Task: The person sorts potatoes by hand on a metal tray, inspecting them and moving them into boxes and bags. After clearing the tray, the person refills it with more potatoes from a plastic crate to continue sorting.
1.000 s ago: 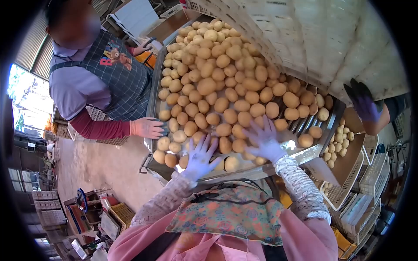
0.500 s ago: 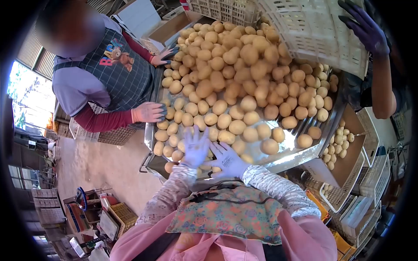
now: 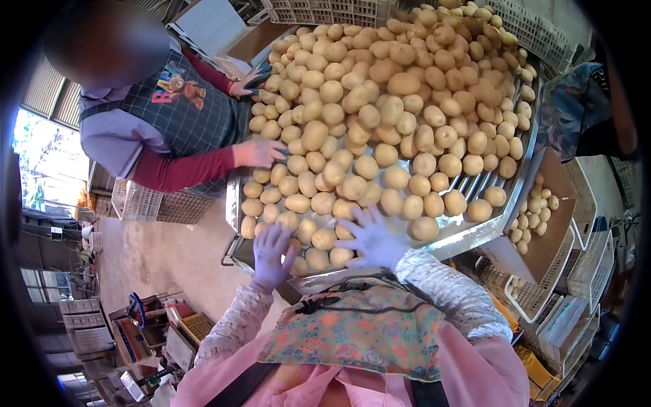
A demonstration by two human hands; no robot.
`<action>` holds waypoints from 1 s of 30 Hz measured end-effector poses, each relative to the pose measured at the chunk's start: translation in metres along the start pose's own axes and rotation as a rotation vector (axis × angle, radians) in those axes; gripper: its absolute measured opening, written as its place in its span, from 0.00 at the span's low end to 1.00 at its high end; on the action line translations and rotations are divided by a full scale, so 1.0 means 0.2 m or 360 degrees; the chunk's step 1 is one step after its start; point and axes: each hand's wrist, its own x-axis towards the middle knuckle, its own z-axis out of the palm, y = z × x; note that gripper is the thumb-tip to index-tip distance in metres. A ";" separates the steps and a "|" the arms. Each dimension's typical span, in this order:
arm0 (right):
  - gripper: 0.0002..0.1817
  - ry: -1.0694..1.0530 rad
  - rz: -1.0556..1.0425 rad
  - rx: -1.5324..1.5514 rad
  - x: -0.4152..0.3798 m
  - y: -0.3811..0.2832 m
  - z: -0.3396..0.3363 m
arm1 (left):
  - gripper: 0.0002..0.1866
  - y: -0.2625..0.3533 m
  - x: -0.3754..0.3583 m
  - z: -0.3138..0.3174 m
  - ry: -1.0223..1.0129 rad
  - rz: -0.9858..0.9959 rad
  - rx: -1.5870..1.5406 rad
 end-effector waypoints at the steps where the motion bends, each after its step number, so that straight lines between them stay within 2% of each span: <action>1: 0.31 -0.0152 -0.0030 -0.0030 0.06 -0.03 0.00 | 0.30 -0.01 0.08 0.01 0.0002 0.0004 0.0005; 4: 0.30 0.0023 -0.0207 0.0139 0.16 -0.13 0.14 | 0.30 0.04 0.27 0.20 0.0093 -0.0124 0.0249; 6: 0.29 -0.0006 -0.0275 0.0258 0.19 -0.17 0.16 | 0.29 0.12 0.32 0.35 0.0081 0.0113 0.0476; 8: 0.23 0.0062 -0.0466 0.0504 0.17 -0.13 0.17 | 0.28 0.12 0.27 0.33 0.0048 0.0157 0.0333; 10: 0.22 0.0133 -0.0498 0.0470 0.05 -0.02 0.23 | 0.28 0.11 0.16 0.24 -0.0086 0.0232 0.0121; 12: 0.20 0.0210 -0.0539 0.0443 -0.04 0.06 0.20 | 0.28 0.10 0.05 0.11 -0.0151 0.0212 0.0134; 14: 0.21 0.0345 -0.0304 0.0033 -0.09 0.08 0.02 | 0.29 0.11 -0.02 0.00 -0.0227 0.0205 0.0139; 17: 0.22 0.0183 -0.0176 0.0057 -0.05 0.03 0.02 | 0.28 0.09 -0.06 -0.06 -0.0301 0.0211 0.0236; 19: 0.23 0.0140 -0.0161 0.0047 0.04 -0.04 0.04 | 0.29 0.02 -0.04 -0.01 -0.0282 -0.0115 -0.0109; 21: 0.24 0.0104 -0.0158 0.0047 0.13 -0.11 0.08 | 0.29 -0.01 0.07 0.02 -0.0252 -0.0208 -0.0161; 23: 0.26 -0.0004 -0.0258 0.0138 0.19 -0.15 0.14 | 0.29 0.04 0.17 0.08 0.0068 -0.0192 0.0315; 24: 0.26 -0.0006 -0.0265 0.0140 0.19 -0.13 0.20 | 0.30 0.02 0.13 0.21 -0.0036 -0.0195 0.0267; 26: 0.29 -0.0149 -0.0143 0.0581 0.18 -0.02 0.28 | 0.31 0.12 0.06 0.17 -0.0044 -0.0142 0.0295; 27: 0.29 -0.0153 -0.0139 0.0577 0.19 -0.02 0.17 | 0.31 0.16 0.02 0.14 -0.0072 -0.0080 0.0322; 29: 0.25 0.0610 0.0445 -0.0103 0.20 -0.04 -0.16 | 0.31 0.14 -0.09 0.07 -0.0168 -0.0190 0.0229; 30: 0.25 0.0611 0.0451 -0.0104 0.21 -0.01 -0.15 | 0.30 0.11 -0.14 0.03 -0.0213 -0.0179 0.0296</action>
